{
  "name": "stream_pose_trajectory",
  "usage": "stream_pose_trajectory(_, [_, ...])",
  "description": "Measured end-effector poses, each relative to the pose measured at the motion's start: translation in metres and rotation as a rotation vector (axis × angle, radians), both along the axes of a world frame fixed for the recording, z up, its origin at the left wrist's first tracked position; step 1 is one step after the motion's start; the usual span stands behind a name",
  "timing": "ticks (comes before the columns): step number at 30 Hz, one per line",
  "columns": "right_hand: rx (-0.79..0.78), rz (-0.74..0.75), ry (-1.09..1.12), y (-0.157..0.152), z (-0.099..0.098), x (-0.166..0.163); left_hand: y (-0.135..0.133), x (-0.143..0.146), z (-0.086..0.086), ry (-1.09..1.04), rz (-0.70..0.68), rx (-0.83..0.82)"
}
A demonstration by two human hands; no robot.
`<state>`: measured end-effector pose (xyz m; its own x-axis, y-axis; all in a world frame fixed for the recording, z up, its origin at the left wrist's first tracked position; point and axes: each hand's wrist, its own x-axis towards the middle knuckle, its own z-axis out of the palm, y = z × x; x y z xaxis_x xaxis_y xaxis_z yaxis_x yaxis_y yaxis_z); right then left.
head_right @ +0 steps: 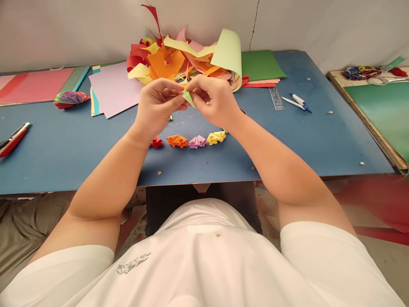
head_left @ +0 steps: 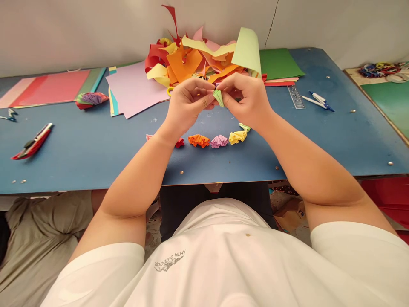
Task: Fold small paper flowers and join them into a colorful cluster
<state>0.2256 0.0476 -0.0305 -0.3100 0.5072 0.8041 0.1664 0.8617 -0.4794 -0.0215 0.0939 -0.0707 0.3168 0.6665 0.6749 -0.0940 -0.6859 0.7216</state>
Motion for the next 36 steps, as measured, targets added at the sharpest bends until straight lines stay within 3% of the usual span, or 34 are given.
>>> stream_pose_trajectory(6, [0.016,-0.171,-0.067,0.001,-0.008,0.000,0.001,0.002,-0.007,0.028,0.037,0.090])
stream_pose_trajectory(12, [0.013,-0.176,-0.073,0.002,-0.019,-0.003,0.011,0.007,-0.017,-0.012,0.014,0.234])
stream_pose_trajectory(24, [-0.198,-0.029,0.047,-0.002,-0.015,-0.013,0.009,0.008,-0.020,-0.004,0.074,0.199])
stream_pose_trajectory(36, [-0.251,-0.106,-0.050,-0.003,-0.011,-0.008,-0.003,0.007,-0.012,0.058,0.120,0.110])
